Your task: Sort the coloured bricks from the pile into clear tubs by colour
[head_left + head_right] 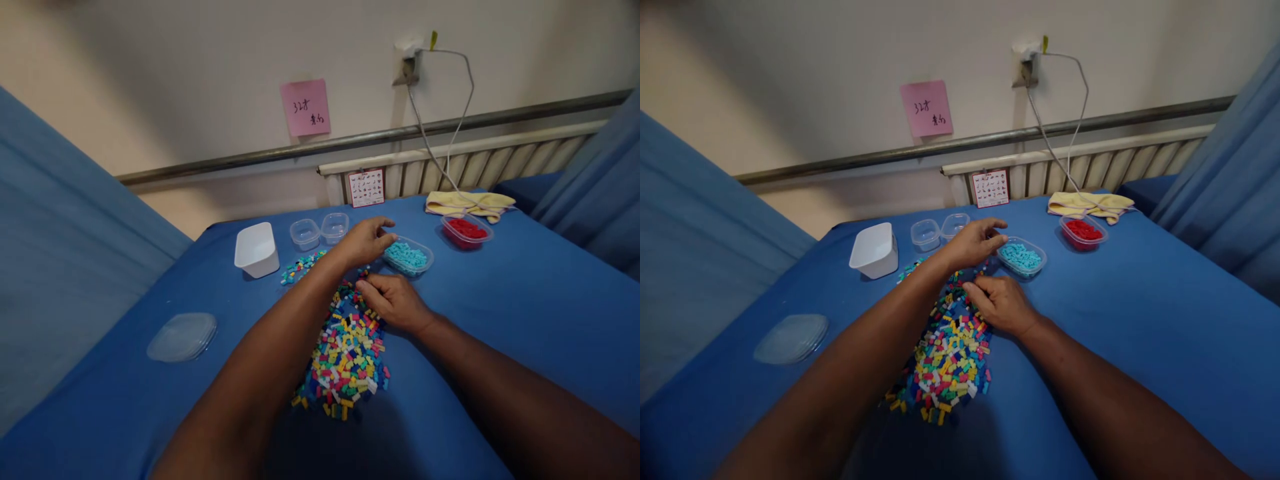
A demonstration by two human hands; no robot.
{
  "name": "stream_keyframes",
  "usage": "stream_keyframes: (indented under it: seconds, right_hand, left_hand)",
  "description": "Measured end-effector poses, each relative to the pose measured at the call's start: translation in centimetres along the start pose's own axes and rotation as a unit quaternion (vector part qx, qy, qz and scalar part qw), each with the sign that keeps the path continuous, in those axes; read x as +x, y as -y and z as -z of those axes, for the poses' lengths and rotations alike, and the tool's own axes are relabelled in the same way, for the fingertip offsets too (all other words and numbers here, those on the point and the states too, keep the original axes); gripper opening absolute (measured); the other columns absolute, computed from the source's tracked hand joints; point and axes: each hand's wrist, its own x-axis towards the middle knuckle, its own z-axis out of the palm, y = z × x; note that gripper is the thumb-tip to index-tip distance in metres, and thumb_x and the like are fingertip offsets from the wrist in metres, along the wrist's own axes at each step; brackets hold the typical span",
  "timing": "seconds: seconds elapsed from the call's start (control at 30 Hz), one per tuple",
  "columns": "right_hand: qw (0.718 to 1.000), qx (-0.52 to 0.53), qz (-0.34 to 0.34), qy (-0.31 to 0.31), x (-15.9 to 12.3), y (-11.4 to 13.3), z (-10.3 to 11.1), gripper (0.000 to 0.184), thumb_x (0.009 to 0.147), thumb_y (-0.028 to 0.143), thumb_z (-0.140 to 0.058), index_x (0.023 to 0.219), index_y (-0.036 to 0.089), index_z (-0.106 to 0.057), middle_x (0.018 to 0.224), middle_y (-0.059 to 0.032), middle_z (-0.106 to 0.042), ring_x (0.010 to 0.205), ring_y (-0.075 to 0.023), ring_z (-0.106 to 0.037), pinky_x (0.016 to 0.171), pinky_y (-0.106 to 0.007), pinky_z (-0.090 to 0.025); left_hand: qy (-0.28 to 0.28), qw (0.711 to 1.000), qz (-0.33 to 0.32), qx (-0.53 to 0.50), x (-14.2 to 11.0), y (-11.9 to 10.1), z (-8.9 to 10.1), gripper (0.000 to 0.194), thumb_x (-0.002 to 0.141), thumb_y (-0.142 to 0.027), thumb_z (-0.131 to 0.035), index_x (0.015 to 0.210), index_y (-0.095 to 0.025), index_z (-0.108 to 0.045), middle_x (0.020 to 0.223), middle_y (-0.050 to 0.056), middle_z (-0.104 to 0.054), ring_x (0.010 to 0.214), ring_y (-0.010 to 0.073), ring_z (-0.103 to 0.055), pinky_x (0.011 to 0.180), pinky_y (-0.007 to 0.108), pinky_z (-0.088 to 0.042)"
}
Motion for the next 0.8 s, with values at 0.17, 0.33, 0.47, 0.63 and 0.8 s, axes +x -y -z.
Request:
stream_keyframes:
  seconds: [0.17, 0.33, 0.47, 0.63, 0.8]
  right_hand:
    - [0.992, 0.05, -0.057, -0.097, 0.1, -0.2, 0.4, 0.052, 0.111, 0.051, -0.043, 0.073, 0.021, -0.063, 0.06, 0.0007, -0.062, 0.056, -0.0148, -0.056, 0.061, -0.03, -0.04]
    - [0.992, 0.055, -0.064, -0.098, 0.3, 0.0, 0.6, 0.055, 0.111, 0.054, -0.041, 0.073, 0.021, -0.064, 0.06, 0.0003, -0.061, 0.057, -0.0158, -0.059, 0.062, -0.031, -0.042]
    - [0.991, 0.059, -0.072, -0.094, 0.3, 0.0, 0.5, 0.056, 0.11, 0.057, -0.041, 0.074, 0.021, -0.064, 0.06, 0.0002, -0.061, 0.058, -0.0162, -0.059, 0.062, -0.031, -0.043]
    - [0.991, 0.061, -0.073, -0.094, 0.2, -0.3, 0.6, 0.057, 0.11, 0.059, -0.041, 0.072, 0.022, -0.064, 0.06, 0.0001, -0.061, 0.058, -0.0163, -0.058, 0.062, -0.031, -0.045]
    - [0.991, 0.06, -0.077, -0.096, 0.2, -0.4, 0.6, 0.058, 0.109, 0.06, -0.042, 0.073, 0.021, -0.065, 0.061, -0.0007, -0.063, 0.059, -0.0169, -0.059, 0.063, -0.031, -0.046]
  left_hand:
    - [0.009, 0.993, 0.03, 0.114, -2.1, 1.7, 3.1, 0.025, 0.092, -0.031, -0.063, 0.096, -0.013, -0.079, 0.085, 0.004, -0.076, 0.076, 0.016, -0.065, 0.069, 0.026, -0.048]
    - [0.036, 0.957, 0.128, 0.26, -5.0, 4.3, 5.7, 0.023, 0.087, -0.023, -0.065, 0.098, -0.017, -0.084, 0.09, 0.006, -0.081, 0.078, 0.0189, -0.07, 0.071, 0.027, -0.047]
    - [0.055, 0.94, 0.15, 0.301, -5.6, 4.8, 4.9, 0.027, 0.09, -0.029, -0.064, 0.107, -0.022, -0.085, 0.102, 0.007, -0.082, 0.087, 0.0212, -0.073, 0.076, 0.027, -0.05]
    - [0.071, 0.903, 0.17, 0.388, -5.3, 3.9, 3.2, 0.028, 0.089, -0.032, -0.064, 0.108, -0.023, -0.084, 0.109, 0.012, -0.081, 0.098, 0.0285, -0.074, 0.081, 0.033, -0.053]
    - [0.063, 0.913, 0.098, 0.391, -5.6, 2.5, 2.8, 0.029, 0.092, -0.029, -0.057, 0.105, -0.018, -0.08, 0.107, 0.014, -0.079, 0.091, 0.028, -0.073, 0.075, 0.033, -0.052]
